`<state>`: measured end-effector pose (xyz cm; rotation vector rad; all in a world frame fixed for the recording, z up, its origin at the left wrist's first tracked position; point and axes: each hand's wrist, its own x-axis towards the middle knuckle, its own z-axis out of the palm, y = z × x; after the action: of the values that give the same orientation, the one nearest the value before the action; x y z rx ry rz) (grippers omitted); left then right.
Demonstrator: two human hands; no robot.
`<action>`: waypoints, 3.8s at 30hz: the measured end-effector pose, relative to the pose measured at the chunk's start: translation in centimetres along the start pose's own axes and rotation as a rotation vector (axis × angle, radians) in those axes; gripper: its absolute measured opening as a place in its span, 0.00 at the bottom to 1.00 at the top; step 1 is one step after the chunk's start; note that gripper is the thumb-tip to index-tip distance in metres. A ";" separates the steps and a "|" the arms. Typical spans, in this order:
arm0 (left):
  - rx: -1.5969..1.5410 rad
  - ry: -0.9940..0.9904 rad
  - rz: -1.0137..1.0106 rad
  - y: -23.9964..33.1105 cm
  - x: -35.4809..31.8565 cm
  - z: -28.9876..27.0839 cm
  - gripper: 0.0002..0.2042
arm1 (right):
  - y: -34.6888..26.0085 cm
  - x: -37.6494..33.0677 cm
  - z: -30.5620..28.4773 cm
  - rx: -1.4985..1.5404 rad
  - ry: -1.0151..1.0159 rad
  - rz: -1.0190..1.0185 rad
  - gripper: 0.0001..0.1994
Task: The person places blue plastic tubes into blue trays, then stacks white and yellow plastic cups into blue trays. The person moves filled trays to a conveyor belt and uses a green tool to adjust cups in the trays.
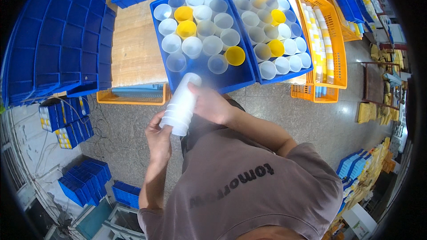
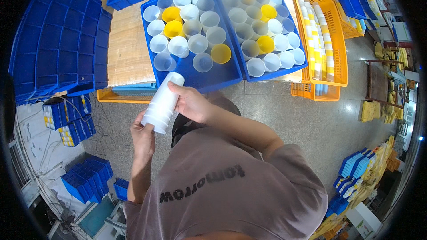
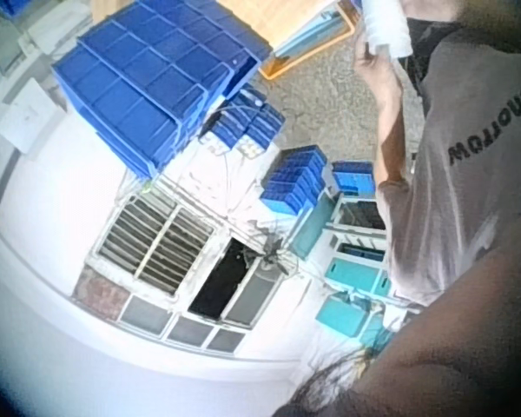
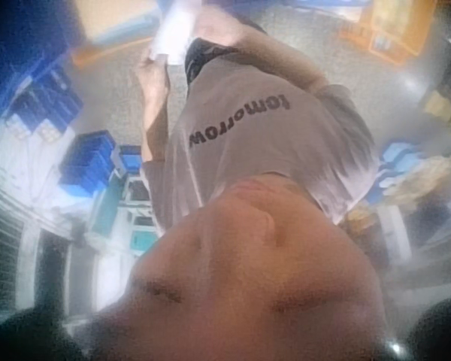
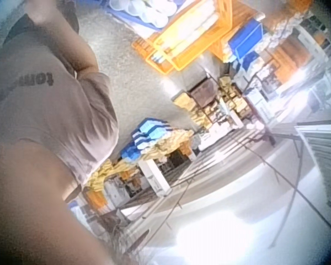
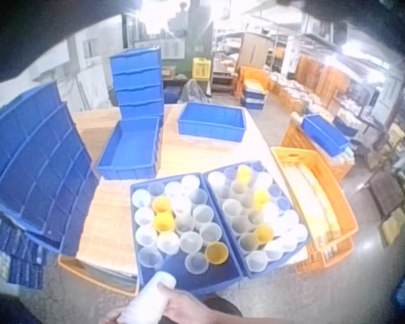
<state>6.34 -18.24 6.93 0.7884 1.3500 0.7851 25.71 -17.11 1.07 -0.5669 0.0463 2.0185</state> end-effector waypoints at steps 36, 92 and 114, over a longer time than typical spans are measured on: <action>0.821 0.102 0.596 3.2 2.1 -2.0 0.12 | -8.5 -8.0 -0.4 -1.756 0.697 -0.997 0.40; 1.049 -0.789 0.429 -13.3 -1.5 48.5 0.15 | -41.6 -29.3 -56.7 -1.739 1.433 0.282 0.34; -0.068 -0.830 -0.511 -4.9 4.1 51.4 0.19 | -32.3 -35.8 -26.0 -1.664 0.586 -0.953 0.30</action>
<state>58.03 -19.21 3.67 0.5721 0.7057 0.0583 76.58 -37.30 -0.81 -1.7139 -1.3554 0.5104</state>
